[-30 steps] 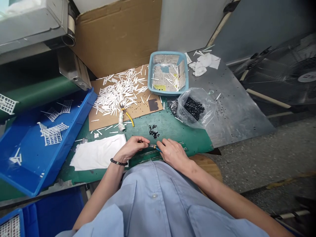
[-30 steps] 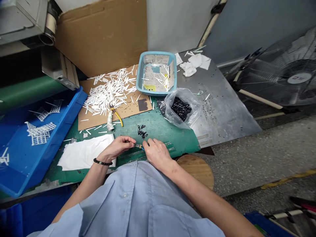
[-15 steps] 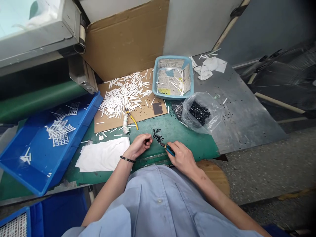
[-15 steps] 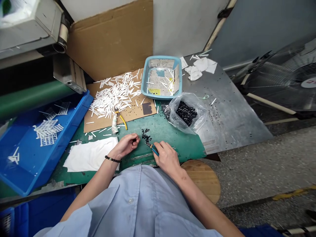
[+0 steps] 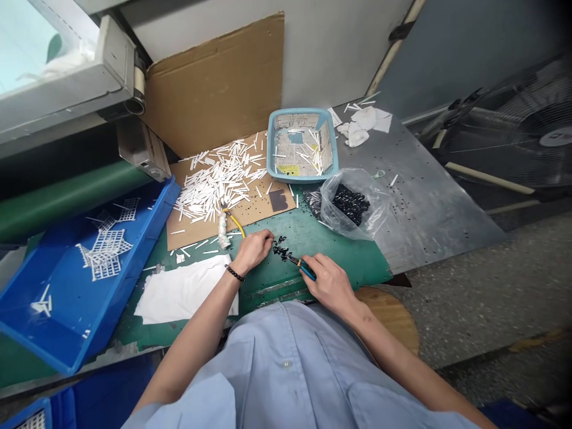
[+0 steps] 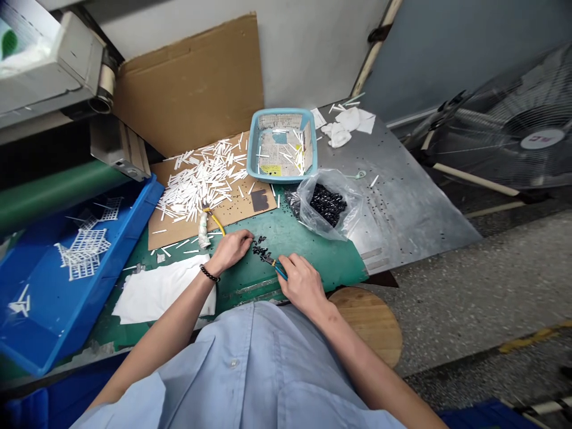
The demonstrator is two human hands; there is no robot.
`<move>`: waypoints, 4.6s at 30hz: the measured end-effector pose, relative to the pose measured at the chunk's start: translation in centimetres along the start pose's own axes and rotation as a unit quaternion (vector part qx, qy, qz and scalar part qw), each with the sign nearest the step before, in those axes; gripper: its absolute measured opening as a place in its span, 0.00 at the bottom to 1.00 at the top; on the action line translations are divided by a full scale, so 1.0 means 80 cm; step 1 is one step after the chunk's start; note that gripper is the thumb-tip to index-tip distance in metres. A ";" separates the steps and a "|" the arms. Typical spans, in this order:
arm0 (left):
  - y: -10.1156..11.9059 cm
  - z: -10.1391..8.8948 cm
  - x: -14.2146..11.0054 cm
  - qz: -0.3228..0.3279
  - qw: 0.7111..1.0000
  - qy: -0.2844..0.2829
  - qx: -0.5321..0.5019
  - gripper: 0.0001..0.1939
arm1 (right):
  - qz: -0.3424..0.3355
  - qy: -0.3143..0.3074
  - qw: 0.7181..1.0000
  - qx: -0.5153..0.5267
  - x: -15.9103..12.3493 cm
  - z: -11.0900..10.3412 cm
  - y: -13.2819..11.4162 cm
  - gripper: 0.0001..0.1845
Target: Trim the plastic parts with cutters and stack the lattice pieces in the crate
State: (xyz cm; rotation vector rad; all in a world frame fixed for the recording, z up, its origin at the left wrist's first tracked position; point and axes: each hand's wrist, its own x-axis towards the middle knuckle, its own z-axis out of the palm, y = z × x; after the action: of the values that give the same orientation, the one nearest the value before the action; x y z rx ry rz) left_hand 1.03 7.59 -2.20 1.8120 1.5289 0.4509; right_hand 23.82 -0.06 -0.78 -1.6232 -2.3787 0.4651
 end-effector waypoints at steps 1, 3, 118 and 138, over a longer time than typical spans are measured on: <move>0.000 0.002 -0.002 -0.020 0.999 0.013 -0.030 0.07 | -0.001 0.001 1.000 0.001 0.000 0.000 -0.001 0.14; 0.000 0.008 -0.007 -0.073 0.985 0.040 -0.148 0.05 | -0.003 0.004 1.000 0.003 0.000 0.000 -0.002 0.14; 0.027 0.015 -0.061 -0.268 0.704 -0.077 -0.654 0.13 | -0.003 -0.026 0.994 -0.110 0.022 -0.030 -0.017 0.19; 0.030 0.021 -0.063 -0.280 0.715 -0.094 -0.634 0.15 | -0.046 -0.069 0.990 -0.116 0.022 -0.033 -0.032 0.16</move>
State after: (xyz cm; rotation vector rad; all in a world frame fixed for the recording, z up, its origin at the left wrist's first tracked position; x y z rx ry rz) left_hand 2.67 2.19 -0.73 0.2713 1.0179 0.7168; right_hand 21.93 1.10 2.62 -1.6121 -2.6845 0.3017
